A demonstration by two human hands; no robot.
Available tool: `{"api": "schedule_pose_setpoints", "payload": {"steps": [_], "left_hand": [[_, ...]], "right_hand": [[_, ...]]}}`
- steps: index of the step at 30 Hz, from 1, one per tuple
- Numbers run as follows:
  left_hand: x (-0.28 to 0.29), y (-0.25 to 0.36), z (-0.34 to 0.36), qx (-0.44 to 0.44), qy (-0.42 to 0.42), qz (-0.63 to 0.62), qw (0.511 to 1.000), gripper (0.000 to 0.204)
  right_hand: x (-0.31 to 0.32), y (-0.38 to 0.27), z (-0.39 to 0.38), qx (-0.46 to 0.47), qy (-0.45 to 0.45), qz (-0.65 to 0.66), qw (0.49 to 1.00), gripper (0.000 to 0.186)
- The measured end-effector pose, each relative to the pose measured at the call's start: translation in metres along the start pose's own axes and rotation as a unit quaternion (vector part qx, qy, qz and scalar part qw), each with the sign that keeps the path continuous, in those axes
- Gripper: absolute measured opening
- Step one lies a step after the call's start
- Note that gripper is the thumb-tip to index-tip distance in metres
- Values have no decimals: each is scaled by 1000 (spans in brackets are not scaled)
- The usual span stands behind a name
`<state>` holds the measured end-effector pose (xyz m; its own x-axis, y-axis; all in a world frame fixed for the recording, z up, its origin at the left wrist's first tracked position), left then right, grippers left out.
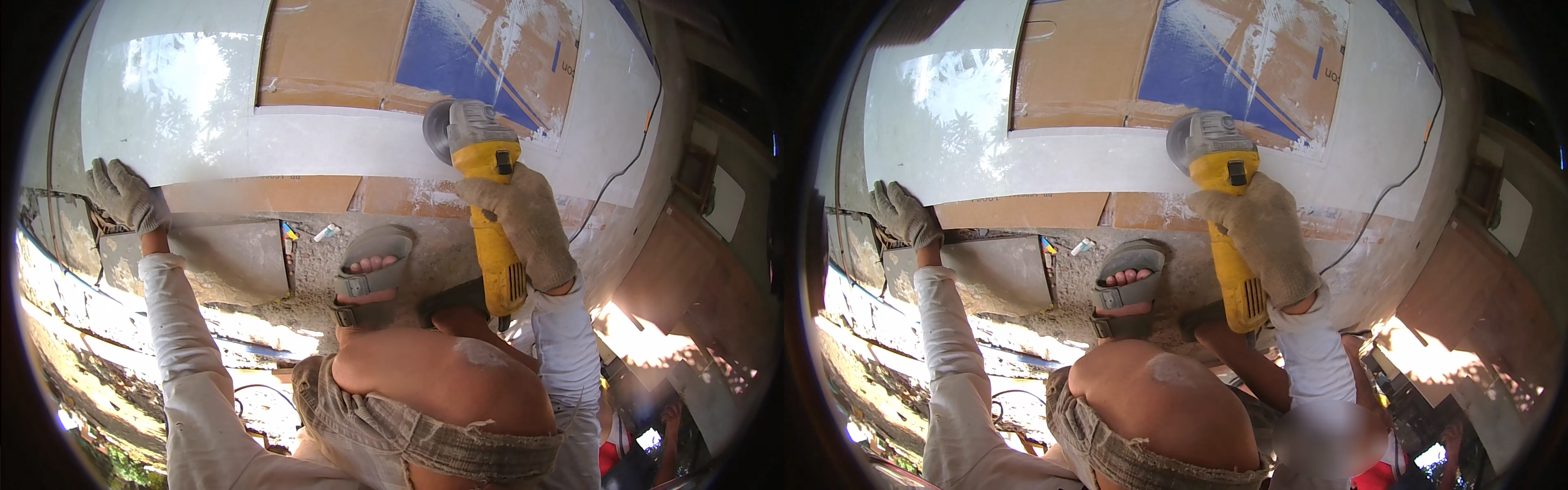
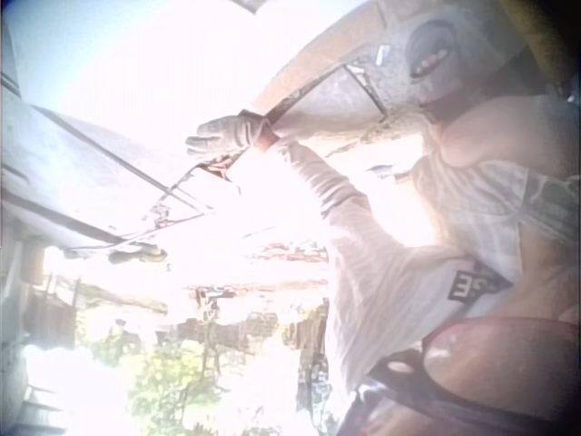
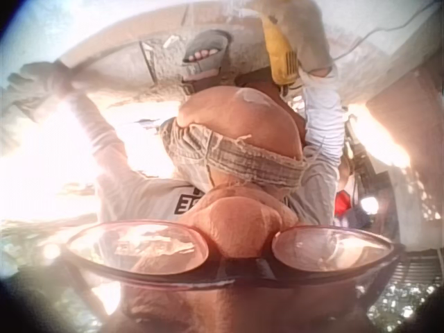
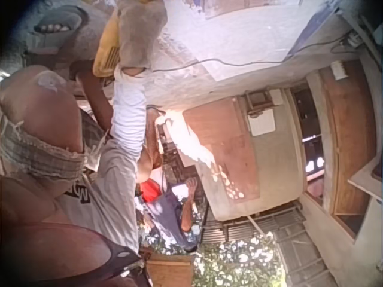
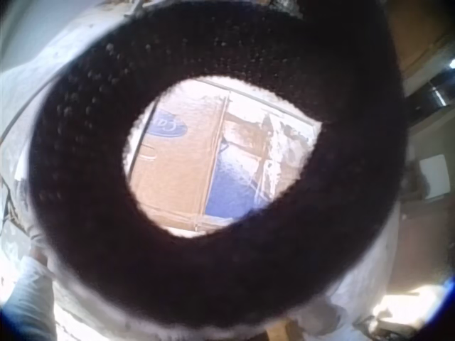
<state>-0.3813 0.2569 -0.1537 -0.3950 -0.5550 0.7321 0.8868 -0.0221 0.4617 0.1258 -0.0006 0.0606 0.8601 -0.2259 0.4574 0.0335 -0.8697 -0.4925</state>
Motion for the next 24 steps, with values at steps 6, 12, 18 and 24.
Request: {"api": "schedule_pose_setpoints", "payload": {"steps": [6,12,18,24], "left_hand": [[-1,-2,2,-29,2,35,999,58],[-2,-2,2,-23,3,34,999,60],[-3,-3,1,-19,5,26,999,60],[-3,-4,2,-28,2,36,999,60]], "right_hand": [[8,5,-1,-48,28,27,998,26],[25,15,-2,-44,43,52,997,28],[34,22,3,-69,70,12,995,29],[24,18,-1,-24,30,36,999,30]]}}
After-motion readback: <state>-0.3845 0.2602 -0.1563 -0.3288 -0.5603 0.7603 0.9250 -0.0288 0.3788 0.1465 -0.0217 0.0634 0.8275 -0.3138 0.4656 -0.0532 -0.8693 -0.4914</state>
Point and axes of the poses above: each hand's wrist, its own z-axis towards the middle knuckle, its own x-axis out of the back of the hand, y = z × x, the point moved 2 cm from there along z, towards the middle knuckle, and after that the axes turned 5 degrees about y, right-handed, at the moved point
